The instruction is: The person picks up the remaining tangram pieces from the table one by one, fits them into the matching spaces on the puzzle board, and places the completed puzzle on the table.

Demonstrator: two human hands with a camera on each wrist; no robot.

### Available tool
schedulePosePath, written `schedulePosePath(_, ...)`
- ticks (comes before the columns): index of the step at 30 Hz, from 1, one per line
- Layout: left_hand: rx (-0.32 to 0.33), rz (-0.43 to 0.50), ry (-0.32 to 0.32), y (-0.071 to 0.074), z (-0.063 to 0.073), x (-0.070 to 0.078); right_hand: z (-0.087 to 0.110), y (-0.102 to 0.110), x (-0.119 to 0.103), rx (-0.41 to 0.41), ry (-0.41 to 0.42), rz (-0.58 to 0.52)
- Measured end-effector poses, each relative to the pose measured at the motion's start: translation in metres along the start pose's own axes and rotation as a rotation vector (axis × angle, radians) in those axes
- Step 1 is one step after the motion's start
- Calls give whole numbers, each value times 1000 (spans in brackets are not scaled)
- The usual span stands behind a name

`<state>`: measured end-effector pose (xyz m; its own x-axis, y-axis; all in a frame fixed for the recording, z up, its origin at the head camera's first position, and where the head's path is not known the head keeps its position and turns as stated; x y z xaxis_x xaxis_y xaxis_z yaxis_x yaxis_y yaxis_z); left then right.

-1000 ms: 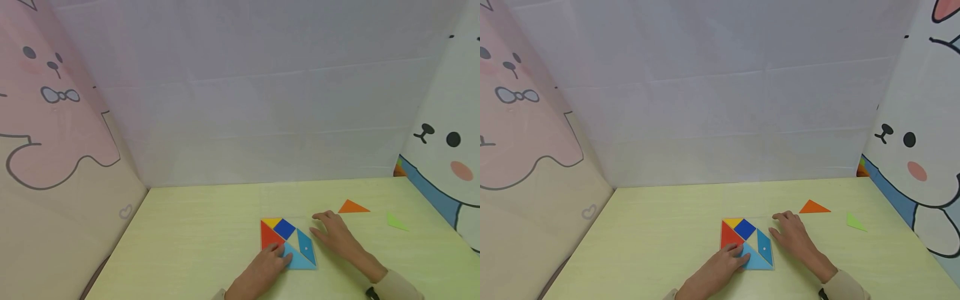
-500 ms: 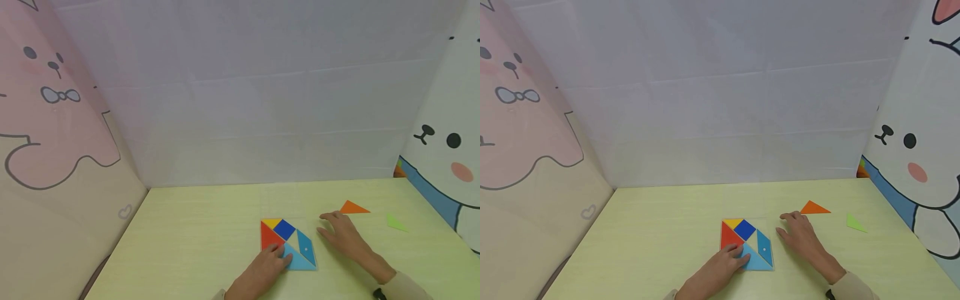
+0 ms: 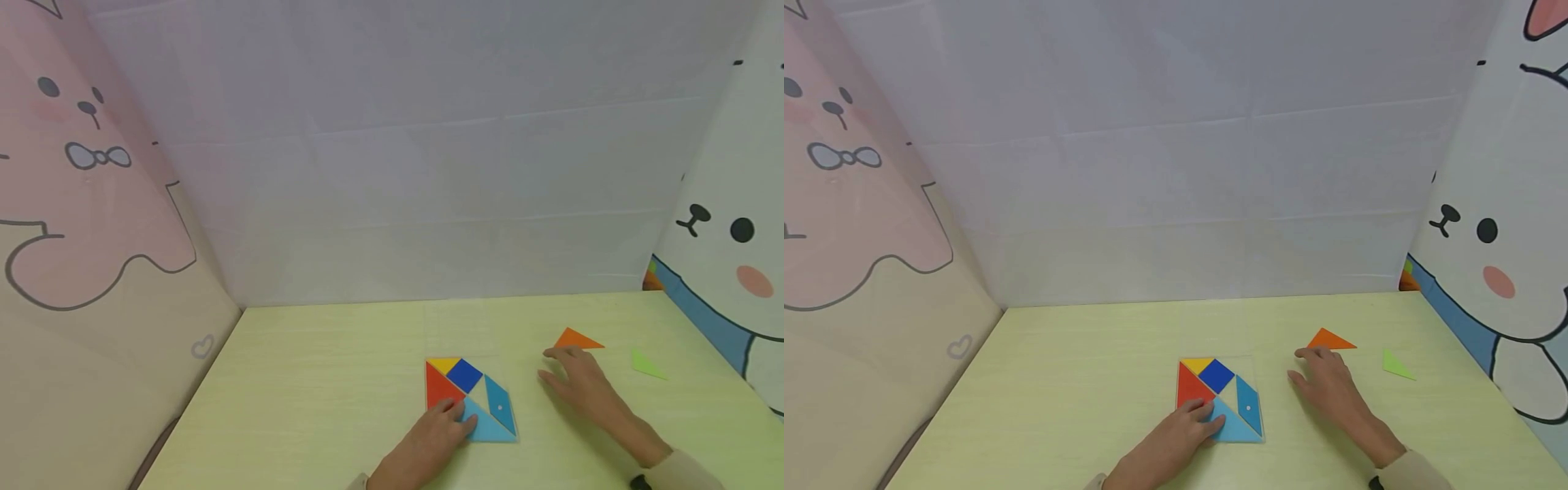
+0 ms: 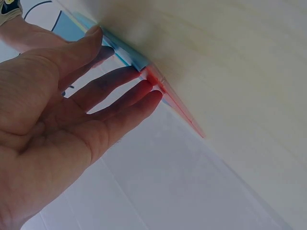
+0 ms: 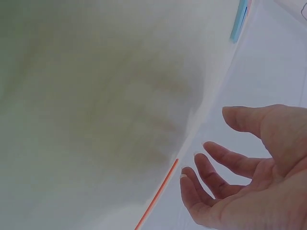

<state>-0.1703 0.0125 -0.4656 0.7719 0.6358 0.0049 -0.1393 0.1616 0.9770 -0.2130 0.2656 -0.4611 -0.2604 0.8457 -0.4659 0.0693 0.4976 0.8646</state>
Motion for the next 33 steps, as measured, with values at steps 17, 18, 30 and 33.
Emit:
schedulePosePath(17,-12,1,3,0,0,0,8,25,35,-6,-59,39)
schedulePosePath(18,-13,-1,2,0,0,0,8,26,37,-7,-62,44)
schedulePosePath(30,-7,-11,-9,-1,1,-1,12,38,61,-20,-130,52)
schedulePosePath(33,-6,-3,-10,-1,1,-1,15,40,68,-29,-145,61)
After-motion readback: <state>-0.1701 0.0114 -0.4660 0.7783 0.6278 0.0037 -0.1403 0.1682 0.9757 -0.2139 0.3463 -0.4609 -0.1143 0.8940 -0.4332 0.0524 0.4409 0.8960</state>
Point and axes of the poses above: each hand's wrist, its own z-axis away from the middle knuckle, its own y-axis out of the back of the hand, x = y × z, the point moved 5 cm from there along -z, towards the middle knuckle, and after that the axes turned 9 degrees about -x, right-handed, at the moved point
